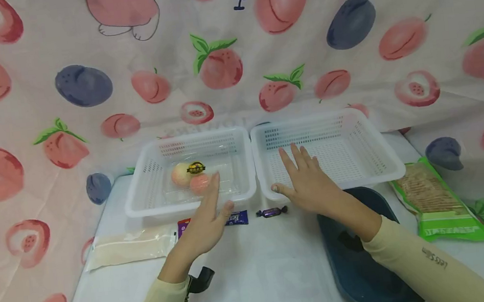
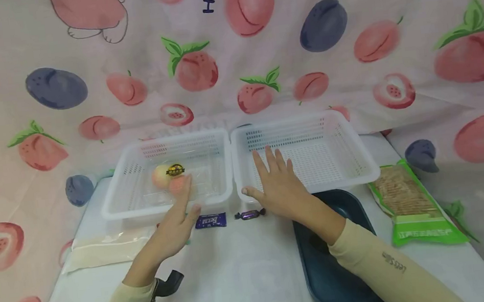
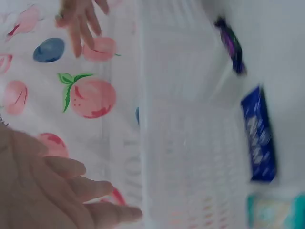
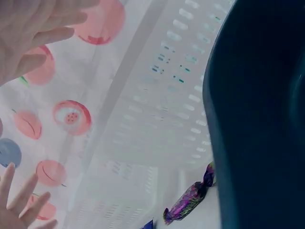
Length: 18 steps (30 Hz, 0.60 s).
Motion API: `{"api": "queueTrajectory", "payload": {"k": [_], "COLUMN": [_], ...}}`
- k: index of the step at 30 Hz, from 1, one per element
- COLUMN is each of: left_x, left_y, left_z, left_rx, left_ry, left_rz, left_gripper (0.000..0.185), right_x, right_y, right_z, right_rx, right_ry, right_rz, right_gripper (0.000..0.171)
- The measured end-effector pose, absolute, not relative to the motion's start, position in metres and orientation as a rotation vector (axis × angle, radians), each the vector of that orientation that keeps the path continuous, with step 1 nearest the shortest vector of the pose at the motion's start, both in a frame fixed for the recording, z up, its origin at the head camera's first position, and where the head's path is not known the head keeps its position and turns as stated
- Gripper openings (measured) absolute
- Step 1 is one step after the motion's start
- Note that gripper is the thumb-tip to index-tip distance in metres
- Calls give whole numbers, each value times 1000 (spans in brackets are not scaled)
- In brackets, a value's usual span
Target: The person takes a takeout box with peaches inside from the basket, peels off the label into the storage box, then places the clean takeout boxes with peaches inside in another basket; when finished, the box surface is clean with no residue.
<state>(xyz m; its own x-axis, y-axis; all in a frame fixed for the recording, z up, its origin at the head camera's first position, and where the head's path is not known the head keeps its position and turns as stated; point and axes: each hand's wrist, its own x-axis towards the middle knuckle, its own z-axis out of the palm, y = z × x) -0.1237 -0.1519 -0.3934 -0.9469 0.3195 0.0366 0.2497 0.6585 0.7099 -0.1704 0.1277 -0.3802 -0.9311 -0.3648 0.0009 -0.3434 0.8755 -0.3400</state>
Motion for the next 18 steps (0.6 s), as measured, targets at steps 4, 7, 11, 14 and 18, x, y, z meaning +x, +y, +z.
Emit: {"api": "queueTrajectory", "payload": {"k": [4,7,11,14,18], "left_x": [-115,-113,-115,-118,-122], "left_y": [-155,-158,-166,-173,-180], "left_z": [-400,-404,-409,-415,-426], "left_rx": [361,152,-188,-341,-430], "left_ry": [2708,2652,2448,2301,2215], "left_rz": [1544,1805,2045,2096,2080], "left_gripper": [64,53,56,62,64], "right_x": [-176,-183,-192,-199,-207], "right_y": [124,116,100,86,68], "right_z": [-378,-376,-370,-366,-367], "right_rx": [-586,-548,-438,-398,-395], "right_ry": [2958,2934,2881,2835,2769], "right_rz": [-700,-854,-1062,-1181,-1256], "right_gripper": [89,82,73,68,65]}}
